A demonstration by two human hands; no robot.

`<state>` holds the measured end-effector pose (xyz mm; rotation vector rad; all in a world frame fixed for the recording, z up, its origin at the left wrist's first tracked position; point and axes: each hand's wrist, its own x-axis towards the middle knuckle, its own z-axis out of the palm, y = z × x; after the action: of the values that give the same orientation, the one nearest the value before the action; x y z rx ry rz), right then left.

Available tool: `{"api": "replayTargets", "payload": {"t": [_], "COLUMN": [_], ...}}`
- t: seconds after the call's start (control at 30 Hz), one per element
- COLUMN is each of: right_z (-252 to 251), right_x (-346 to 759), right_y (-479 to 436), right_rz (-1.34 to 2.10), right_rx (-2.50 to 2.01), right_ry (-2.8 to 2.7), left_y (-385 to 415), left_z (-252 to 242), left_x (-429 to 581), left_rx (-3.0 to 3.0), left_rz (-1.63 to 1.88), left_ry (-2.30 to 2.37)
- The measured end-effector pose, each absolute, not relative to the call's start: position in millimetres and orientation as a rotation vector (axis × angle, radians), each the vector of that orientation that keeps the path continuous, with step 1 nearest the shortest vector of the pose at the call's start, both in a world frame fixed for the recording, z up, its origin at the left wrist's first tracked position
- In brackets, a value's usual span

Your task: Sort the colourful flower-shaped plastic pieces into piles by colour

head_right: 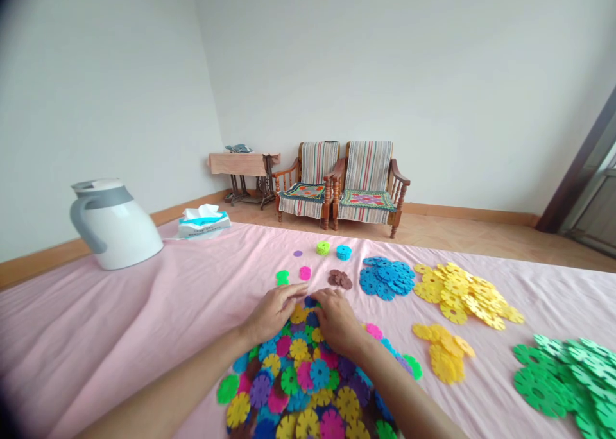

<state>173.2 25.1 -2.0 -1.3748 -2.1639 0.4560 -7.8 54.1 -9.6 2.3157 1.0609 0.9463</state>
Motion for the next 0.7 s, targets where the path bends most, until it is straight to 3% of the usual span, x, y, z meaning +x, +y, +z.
{"api": "replayTargets", "payload": {"t": [0.4,0.7], "right_z": [15,4], "right_x": [223,210], "right_y": [-12,-2], "right_rz": [0.549,0.318], "right_rx": [-1.486,-1.595], "right_ry": [-1.915,-2.122], "left_y": [42,40], "left_z": [4,2], "left_x": [-5,-6], "left_rx": [2.206,2.495], "left_rz": [0.772,0.775], "left_ry": [0.989,0.861]}}
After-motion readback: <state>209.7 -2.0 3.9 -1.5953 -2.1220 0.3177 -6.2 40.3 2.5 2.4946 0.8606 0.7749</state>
